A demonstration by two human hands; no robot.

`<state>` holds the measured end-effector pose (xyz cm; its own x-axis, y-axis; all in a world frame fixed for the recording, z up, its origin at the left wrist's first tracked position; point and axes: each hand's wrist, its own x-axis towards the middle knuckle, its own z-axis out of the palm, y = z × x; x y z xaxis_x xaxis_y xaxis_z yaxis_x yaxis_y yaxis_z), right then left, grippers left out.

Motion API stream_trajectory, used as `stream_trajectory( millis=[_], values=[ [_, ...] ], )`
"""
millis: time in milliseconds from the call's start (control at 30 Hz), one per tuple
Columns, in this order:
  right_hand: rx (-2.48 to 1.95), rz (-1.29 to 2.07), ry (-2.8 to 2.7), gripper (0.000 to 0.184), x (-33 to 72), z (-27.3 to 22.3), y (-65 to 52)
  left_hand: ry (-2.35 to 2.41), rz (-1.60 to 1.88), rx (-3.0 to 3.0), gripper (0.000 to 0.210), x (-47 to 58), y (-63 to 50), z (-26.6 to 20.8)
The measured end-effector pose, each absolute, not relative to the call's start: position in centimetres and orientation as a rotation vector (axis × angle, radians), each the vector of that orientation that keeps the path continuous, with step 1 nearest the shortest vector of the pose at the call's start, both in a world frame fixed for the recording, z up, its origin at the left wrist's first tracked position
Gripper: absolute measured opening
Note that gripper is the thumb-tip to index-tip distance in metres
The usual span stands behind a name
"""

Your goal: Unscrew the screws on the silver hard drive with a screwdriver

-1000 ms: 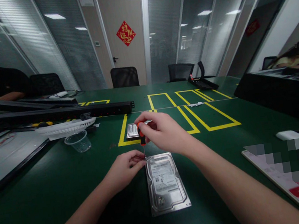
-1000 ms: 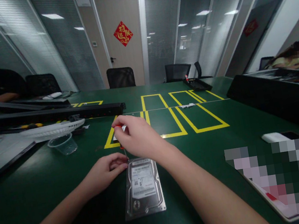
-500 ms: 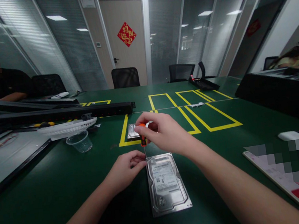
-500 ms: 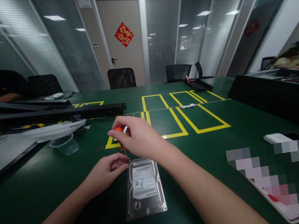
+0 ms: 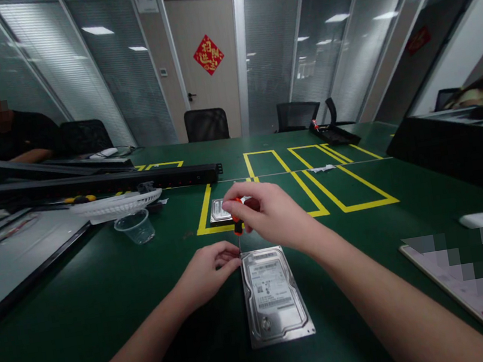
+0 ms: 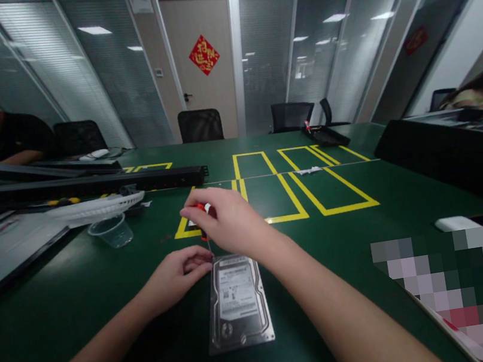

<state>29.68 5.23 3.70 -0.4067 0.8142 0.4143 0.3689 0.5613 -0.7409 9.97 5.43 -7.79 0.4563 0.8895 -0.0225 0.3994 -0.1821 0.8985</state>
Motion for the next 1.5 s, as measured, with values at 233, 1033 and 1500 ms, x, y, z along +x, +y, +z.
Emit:
stream_trajectory(
  millis=[233,1033,1500],
  values=[
    [-1.037,0.718,-2.023,0.018,29.87,4.04,5.1,1.115,0.66,1.763,0.023,10.04,5.44,-7.71],
    [-1.065,0.694,-2.037,0.015,29.95,3.88,5.16,1.088,0.696,1.777,0.021,9.89,5.55,-8.15],
    [-1.025,0.665,-2.126,0.026,30.04,4.19,5.03,1.089,0.699,1.746,0.021,10.12,5.37,-7.72]
  ],
)
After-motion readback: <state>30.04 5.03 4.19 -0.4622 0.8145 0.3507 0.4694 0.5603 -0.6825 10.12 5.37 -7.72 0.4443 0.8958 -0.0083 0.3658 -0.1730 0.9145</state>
